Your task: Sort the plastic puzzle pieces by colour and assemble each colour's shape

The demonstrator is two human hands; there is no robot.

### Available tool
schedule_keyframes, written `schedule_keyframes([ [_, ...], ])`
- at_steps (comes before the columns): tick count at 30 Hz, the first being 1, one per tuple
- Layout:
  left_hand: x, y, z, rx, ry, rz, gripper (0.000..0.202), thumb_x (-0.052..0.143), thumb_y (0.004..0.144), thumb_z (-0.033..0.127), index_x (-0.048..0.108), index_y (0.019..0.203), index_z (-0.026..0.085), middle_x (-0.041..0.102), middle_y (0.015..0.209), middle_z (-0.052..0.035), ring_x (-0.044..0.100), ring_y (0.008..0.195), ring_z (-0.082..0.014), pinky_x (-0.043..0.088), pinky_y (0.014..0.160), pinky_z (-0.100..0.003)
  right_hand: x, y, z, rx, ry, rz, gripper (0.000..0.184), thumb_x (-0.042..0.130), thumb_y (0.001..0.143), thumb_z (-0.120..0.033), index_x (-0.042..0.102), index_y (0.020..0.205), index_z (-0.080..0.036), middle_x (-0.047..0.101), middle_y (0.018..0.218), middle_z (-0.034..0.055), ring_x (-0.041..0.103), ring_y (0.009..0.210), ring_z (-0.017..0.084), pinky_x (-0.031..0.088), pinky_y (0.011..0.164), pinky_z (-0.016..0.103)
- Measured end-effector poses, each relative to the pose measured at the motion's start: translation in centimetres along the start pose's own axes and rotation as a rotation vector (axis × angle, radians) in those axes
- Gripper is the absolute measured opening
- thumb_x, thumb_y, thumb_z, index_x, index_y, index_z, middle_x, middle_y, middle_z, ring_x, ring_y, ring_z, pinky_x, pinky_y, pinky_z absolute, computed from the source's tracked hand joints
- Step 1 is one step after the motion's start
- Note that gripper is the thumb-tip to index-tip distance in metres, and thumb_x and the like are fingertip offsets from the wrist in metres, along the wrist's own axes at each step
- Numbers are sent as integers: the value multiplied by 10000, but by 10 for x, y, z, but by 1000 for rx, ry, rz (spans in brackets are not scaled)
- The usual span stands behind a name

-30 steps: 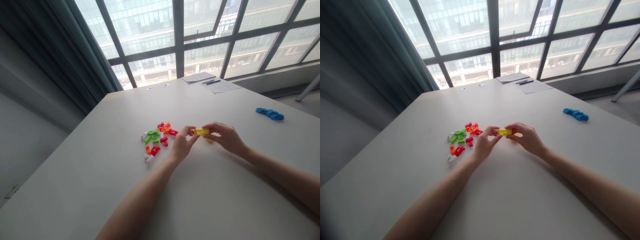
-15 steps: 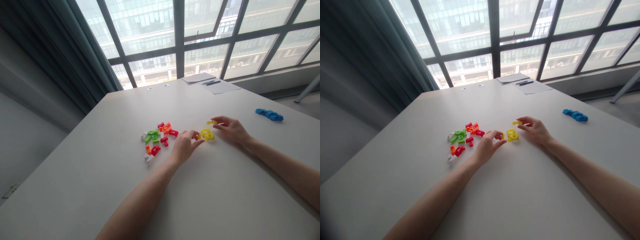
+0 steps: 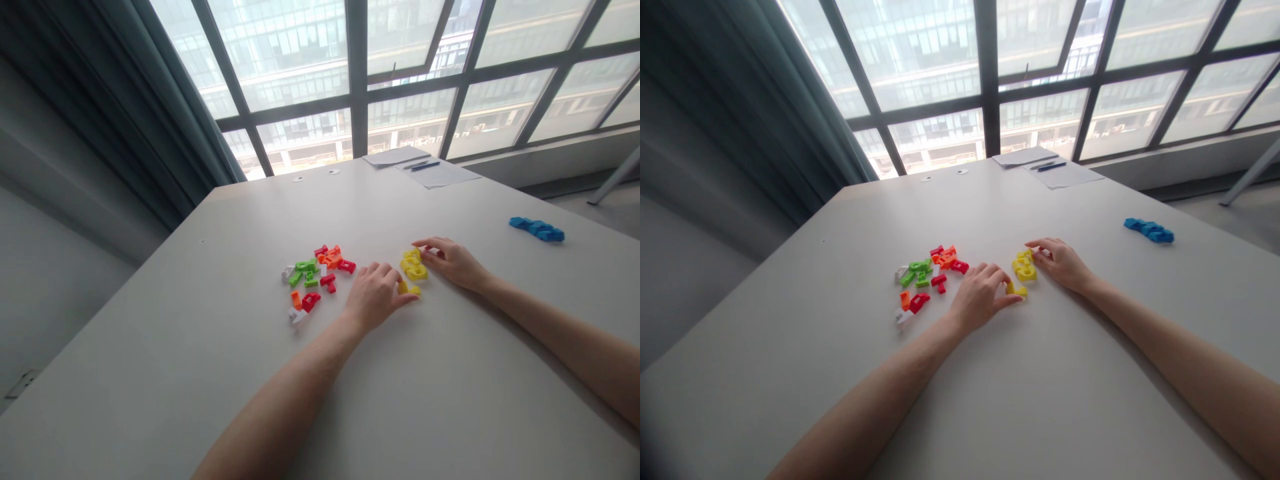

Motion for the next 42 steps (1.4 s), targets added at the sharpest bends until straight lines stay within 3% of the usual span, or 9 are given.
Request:
schedule_keyframes([
  [5,1,0,0,15,12,9,438,604,805,611,587,934,192,640,956,-63,567,922,-238,420,839,-377,0,-1,-4,-39,25,14,282,540,851,-368,712,1026,-230,709,1008,80,639,772,199,547,712,362],
  [9,1,-1,3,8,23,21,340,688,787,480,574,942,199,640,956,-58,562,934,-244,421,846,-385,1,-2,-4,-40,59,8,276,551,844,-370,713,1019,-230,712,1007,75,647,807,202,551,734,361],
  [15,0,-2,5,22,32,6,262,664,779,344,565,974,199,635,970,-64,556,959,-251,437,847,-394,4,-4,-2,-19,84,-5,290,562,848,-356,686,1074,-223,707,1056,74,650,801,185,550,751,355],
  [26,0,-2,0,13,-24,-10,272,679,833,409,583,997,213,650,1017,-44,568,993,-233,450,846,-365,-1,-5,-10,-31,121,18,288,556,861,-395,668,1076,-240,709,1077,62,655,867,213,552,760,382],
  [31,1,-2,-3,-19,-14,4,311,675,823,449,581,990,205,651,1017,-44,570,988,-237,452,838,-368,-5,-10,-28,-225,150,-68,244,600,852,-390,665,1047,-259,673,1116,62,592,1082,242,465,965,441],
  [35,0,-3,-3,-27,7,24,345,664,816,499,571,962,200,647,986,-48,569,966,-245,448,826,-377,0,-14,-40,-317,122,-186,322,700,766,-427,670,1046,-271,626,1197,73,540,1161,268,435,1003,459],
  [38,-3,-3,-2,-20,10,53,292,681,813,447,570,928,203,644,953,-47,568,945,-240,448,802,-366,2,-15,-43,-333,117,-205,336,714,748,-440,674,1032,-266,620,1203,79,538,1161,273,443,989,451],
  [42,-6,-4,5,82,8,57,136,659,837,323,587,863,211,656,953,-29,564,953,-220,434,827,-357,-3,-13,-33,-256,163,-109,254,628,829,-420,663,1024,-261,641,1145,74,570,1112,260,438,990,453],
])
Point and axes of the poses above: each hand's wrist, its own y-axis towards the middle knuckle, its own x-axis out of the palm, z = x × y, the point moved 5 cm from there along y, towards the middle knuckle
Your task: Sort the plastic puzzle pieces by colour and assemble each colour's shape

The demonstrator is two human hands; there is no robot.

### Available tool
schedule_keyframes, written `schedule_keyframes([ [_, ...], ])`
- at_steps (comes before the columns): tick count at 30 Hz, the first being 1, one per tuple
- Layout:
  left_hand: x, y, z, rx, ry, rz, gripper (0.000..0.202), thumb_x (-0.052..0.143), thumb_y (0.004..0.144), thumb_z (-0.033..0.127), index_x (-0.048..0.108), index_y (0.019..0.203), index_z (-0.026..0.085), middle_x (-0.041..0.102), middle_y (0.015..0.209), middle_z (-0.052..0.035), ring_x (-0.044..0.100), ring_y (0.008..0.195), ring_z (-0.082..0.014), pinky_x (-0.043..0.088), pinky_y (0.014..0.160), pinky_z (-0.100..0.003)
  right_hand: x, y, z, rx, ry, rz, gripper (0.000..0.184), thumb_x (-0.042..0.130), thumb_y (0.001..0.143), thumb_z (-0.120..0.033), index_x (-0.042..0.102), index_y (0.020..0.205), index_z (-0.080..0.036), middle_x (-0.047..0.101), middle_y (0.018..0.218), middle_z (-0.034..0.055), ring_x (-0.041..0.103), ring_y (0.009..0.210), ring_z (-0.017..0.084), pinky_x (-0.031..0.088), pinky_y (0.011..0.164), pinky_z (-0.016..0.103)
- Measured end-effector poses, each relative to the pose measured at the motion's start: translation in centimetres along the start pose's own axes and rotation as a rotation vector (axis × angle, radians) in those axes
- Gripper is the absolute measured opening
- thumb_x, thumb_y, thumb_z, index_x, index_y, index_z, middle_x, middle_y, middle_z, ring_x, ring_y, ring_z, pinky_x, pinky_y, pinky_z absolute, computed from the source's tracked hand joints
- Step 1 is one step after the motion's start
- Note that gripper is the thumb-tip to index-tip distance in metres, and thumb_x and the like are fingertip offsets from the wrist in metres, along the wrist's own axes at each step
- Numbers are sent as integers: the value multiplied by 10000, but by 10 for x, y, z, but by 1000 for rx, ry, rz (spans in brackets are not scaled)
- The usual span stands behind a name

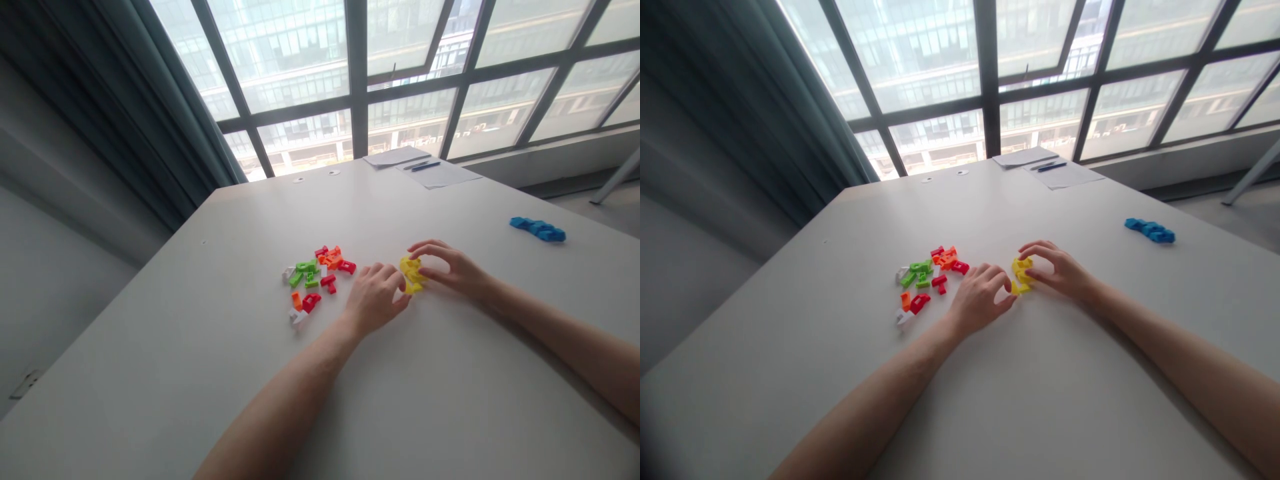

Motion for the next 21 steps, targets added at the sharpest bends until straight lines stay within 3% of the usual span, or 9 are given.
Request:
schedule_keyframes([
  [3,0,0,3,71,1,-25,86,614,878,307,610,871,221,662,1021,-17,563,970,-201,424,846,-348,-6,0,13,75,66,34,257,612,844,-430,652,1030,-258,628,1141,76,570,1119,259,444,989,445],
  [9,0,0,4,104,24,-48,75,596,893,288,624,920,223,657,1047,-20,561,987,-188,420,861,-336,-4,2,26,216,190,-119,381,666,777,-529,670,1055,-269,571,1256,84,519,1208,287,454,999,419],
  [21,0,0,6,113,49,-41,132,575,901,277,624,1012,225,652,1094,-18,564,1000,-187,439,861,-339,-3,2,25,223,227,-139,418,673,763,-552,677,1061,-258,587,1235,93,525,1199,288,448,1009,421],
])
Point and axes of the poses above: each hand's wrist, its own y-axis towards the middle knuckle, its own x-axis out of the palm, z = x × y, the point moved 5 cm from there along y, towards the middle knuckle
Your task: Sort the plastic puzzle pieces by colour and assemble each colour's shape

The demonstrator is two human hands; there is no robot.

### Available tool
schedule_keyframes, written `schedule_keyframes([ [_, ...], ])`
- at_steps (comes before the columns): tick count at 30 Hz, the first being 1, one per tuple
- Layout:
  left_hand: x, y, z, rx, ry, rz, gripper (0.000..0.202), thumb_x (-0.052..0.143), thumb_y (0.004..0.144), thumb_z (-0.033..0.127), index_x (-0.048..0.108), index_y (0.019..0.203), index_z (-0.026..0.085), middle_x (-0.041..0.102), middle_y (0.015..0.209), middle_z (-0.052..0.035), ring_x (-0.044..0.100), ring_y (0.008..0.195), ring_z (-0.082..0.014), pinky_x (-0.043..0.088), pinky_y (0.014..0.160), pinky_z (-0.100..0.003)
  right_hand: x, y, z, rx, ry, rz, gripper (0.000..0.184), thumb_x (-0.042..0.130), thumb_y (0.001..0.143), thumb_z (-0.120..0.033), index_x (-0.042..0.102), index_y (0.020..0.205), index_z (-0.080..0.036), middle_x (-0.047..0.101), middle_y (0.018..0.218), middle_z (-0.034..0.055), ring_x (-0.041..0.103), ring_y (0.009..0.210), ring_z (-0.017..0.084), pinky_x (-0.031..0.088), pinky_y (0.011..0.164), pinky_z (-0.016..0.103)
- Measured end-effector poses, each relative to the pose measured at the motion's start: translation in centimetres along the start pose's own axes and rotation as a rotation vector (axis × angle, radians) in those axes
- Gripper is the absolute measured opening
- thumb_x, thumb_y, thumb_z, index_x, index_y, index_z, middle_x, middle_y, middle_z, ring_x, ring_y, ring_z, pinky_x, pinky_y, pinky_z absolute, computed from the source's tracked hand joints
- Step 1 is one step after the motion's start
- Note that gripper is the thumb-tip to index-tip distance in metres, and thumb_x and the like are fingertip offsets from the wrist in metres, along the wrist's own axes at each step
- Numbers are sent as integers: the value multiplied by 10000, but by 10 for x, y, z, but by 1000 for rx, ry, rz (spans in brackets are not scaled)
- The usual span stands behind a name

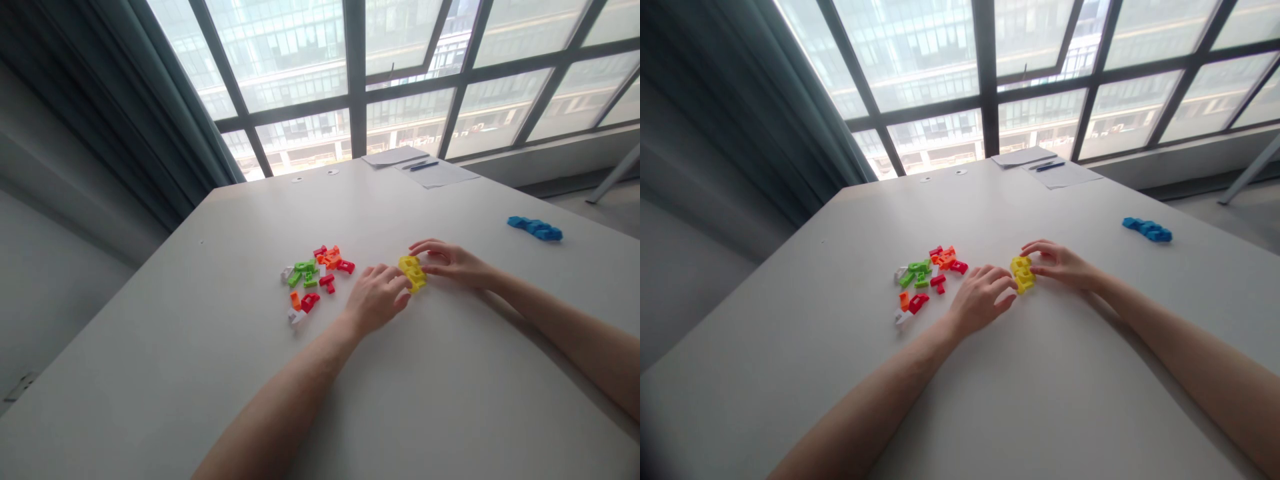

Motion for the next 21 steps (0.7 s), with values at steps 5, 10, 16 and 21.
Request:
schedule_keyframes([
  [5,1,0,3,66,-17,-10,154,559,908,279,643,1037,284,624,1153,-11,558,1006,-179,432,889,-338,1,0,-1,2,28,-4,423,680,758,-551,680,1058,-254,591,1227,93,544,1177,283,461,994,415],
  [10,2,-1,3,85,1,-9,231,544,914,279,636,1125,303,596,1192,-32,545,1039,-188,434,901,-344,0,0,-3,11,28,-3,458,682,737,-585,686,1055,-255,606,1221,92,549,1174,291,458,996,423],
  [16,5,-2,7,175,15,-1,309,509,918,227,622,1180,346,554,1276,-27,536,1086,-181,425,925,-339,0,1,-3,6,28,-5,440,686,743,-569,685,1053,-256,612,1207,89,549,1172,291,463,991,414],
  [21,5,-1,7,158,40,8,292,515,907,221,638,1153,319,589,1225,-36,549,1061,-189,433,908,-342,1,1,-2,8,18,-12,421,681,755,-558,682,1048,-255,609,1208,88,545,1175,285,450,1005,415],
])
Point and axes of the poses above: each hand's wrist, its own y-axis towards the middle knuckle, its own x-axis out of the palm, z = x × y, the point moved 5 cm from there along y, towards the middle knuckle
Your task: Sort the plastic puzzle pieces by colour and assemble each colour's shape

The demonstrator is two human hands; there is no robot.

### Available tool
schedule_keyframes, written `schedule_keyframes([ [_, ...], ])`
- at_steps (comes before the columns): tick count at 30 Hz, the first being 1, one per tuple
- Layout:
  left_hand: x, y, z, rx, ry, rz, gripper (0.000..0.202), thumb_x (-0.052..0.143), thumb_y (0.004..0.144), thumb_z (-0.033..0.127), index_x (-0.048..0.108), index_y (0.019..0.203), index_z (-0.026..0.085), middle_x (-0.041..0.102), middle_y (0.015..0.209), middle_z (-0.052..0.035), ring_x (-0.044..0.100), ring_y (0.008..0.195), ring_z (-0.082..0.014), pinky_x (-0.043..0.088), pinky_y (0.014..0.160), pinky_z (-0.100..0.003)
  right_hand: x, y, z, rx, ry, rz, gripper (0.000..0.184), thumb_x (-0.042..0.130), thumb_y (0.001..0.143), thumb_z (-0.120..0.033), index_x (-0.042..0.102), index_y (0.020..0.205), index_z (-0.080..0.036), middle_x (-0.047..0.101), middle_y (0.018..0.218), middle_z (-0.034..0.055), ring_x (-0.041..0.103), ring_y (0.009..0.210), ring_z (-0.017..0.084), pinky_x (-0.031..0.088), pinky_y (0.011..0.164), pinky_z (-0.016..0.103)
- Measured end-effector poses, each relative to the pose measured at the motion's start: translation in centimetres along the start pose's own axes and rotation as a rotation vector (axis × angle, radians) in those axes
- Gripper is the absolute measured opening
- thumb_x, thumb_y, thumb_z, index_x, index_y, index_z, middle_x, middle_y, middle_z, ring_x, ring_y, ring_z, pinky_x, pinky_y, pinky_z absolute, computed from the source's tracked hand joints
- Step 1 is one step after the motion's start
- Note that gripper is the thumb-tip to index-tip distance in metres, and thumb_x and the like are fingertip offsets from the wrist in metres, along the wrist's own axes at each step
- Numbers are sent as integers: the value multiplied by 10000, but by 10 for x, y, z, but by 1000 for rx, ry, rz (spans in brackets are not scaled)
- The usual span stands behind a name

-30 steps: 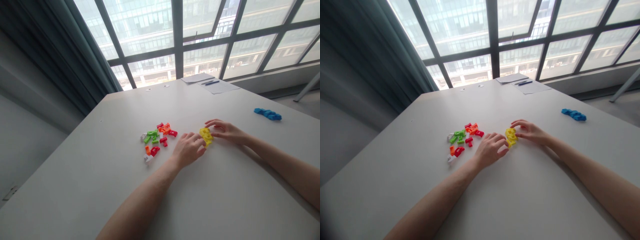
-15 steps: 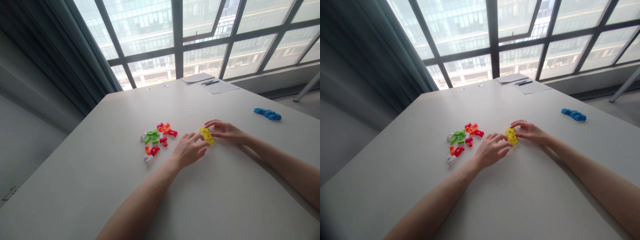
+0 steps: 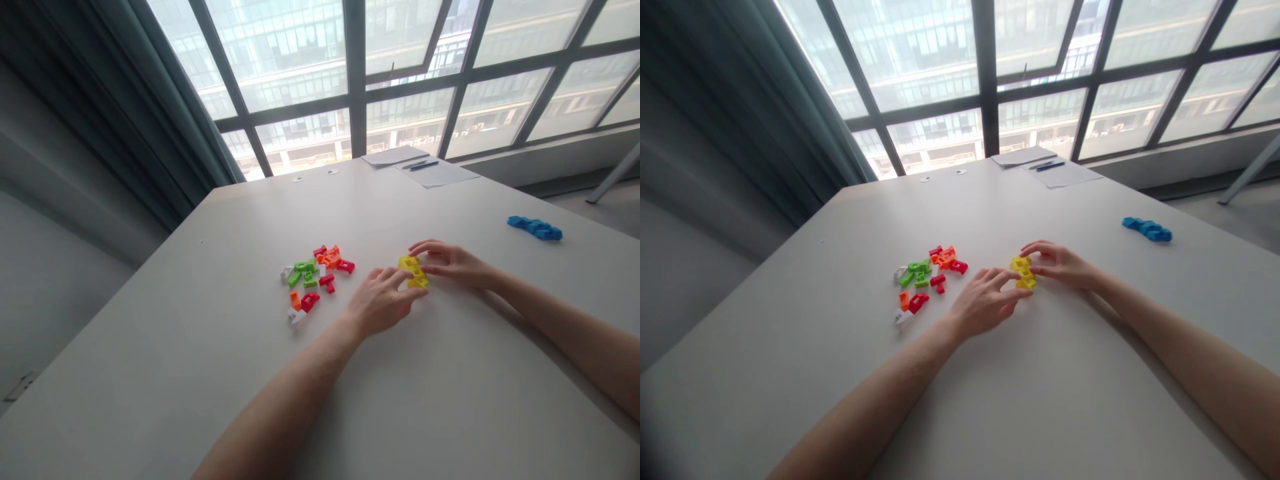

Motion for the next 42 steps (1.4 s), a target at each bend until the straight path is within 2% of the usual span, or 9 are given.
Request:
schedule_keyframes([
  [5,-2,1,1,-16,5,1,244,483,922,235,653,1095,264,617,1182,-43,558,1048,-189,437,910,-342,0,0,-1,-3,-1,3,468,678,732,-602,691,1048,-257,620,1201,87,545,1175,291,450,1004,415],
  [13,-2,0,-1,-55,-4,-18,254,496,914,246,641,1122,269,589,1222,-56,538,1083,-204,437,925,-367,1,0,-3,12,-7,-3,468,669,740,-603,684,1049,-254,620,1207,92,538,1183,301,441,1015,428],
  [17,-2,0,-3,-89,-31,-17,248,516,902,247,644,1113,278,578,1232,-55,534,1079,-206,448,920,-372,1,-1,1,42,13,-12,494,684,734,-584,652,1096,-249,621,1226,91,535,1190,312,436,1023,446],
  [22,-4,-2,-5,-100,-107,35,252,535,884,239,657,1097,294,579,1227,-47,537,1087,-197,455,925,-361,1,-3,7,120,60,-29,562,656,770,-562,576,1225,-242,633,1240,101,622,1066,288,507,921,443],
  [27,-11,-1,-5,-114,-93,83,257,526,871,187,656,1077,269,602,1191,-48,547,1071,-196,471,904,-359,-7,-3,6,109,47,98,507,620,779,-592,627,1155,-253,646,1228,78,620,1075,295,508,904,438],
  [33,-27,0,-17,-244,-1,7,197,535,875,158,657,1010,232,612,1158,-52,558,1049,-211,505,882,-375,-15,-6,-2,96,41,251,454,610,771,-586,666,1050,-234,680,1160,85,576,1133,313,431,993,470],
  [37,-41,-18,-24,-302,-41,-8,221,535,879,149,639,1064,213,618,1121,-62,580,1015,-208,525,884,-381,-15,-7,-3,121,50,270,423,614,764,-571,674,1017,-238,689,1134,74,585,1107,297,432,978,450],
  [42,-49,-64,-17,-312,-94,29,267,535,861,104,620,1089,213,613,1127,-75,594,1038,-209,531,899,-388,-11,-6,0,156,-39,213,464,562,777,-621,683,1008,-237,711,1046,66,623,974,296,488,844,425],
])
Point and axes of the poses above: each hand's wrist, its own y-axis towards the middle knuckle, its own x-axis out of the palm, z = x × y, the point moved 5 cm from there along y, towards the middle knuckle
